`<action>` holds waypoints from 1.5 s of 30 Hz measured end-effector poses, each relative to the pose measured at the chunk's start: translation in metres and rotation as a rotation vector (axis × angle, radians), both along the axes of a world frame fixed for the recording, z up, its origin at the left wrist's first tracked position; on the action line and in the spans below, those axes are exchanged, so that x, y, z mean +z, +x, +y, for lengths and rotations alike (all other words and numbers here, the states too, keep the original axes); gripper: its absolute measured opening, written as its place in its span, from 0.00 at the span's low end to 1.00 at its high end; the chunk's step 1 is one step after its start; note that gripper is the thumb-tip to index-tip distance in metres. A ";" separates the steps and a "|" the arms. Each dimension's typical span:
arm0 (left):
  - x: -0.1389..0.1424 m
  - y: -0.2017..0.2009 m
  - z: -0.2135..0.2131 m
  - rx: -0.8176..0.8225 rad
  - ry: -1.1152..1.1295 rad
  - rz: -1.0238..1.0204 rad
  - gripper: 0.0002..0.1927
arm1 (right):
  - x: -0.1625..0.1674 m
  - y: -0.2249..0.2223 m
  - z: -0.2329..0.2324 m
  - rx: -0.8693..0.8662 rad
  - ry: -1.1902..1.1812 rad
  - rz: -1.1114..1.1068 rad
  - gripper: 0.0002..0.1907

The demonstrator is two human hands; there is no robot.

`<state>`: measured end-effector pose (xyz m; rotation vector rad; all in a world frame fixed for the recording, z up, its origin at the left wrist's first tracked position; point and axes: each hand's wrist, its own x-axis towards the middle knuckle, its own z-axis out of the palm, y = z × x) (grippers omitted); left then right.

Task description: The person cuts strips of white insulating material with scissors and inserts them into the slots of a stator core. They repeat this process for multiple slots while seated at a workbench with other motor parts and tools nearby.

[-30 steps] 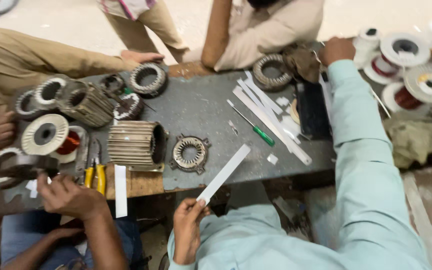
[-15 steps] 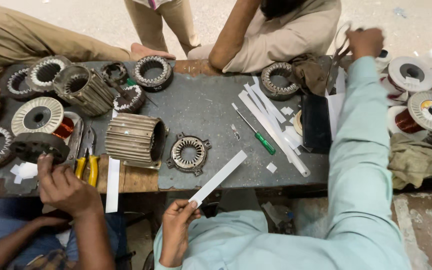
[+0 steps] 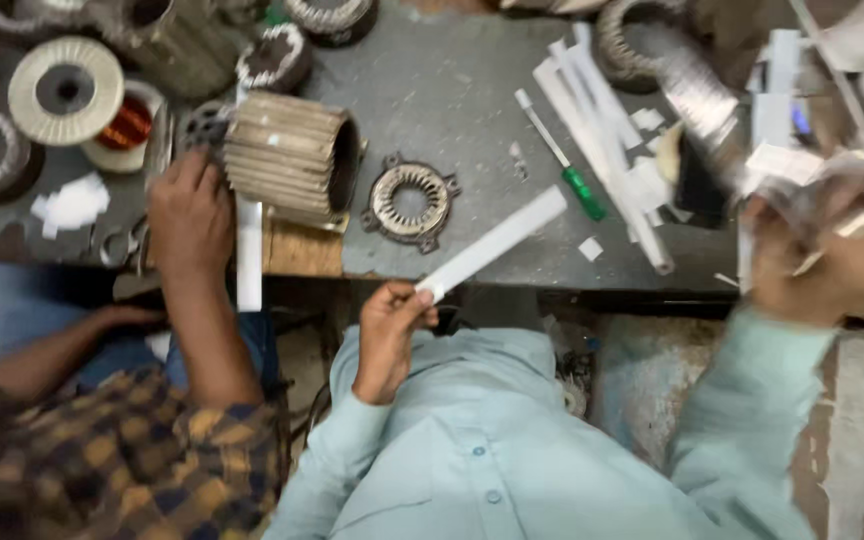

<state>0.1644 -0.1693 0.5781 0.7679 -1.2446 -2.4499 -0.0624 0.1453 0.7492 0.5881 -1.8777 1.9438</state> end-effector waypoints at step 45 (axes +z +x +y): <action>-0.011 -0.021 0.017 -0.175 0.027 -0.072 0.08 | -0.254 0.163 -0.023 0.904 0.515 -0.815 0.07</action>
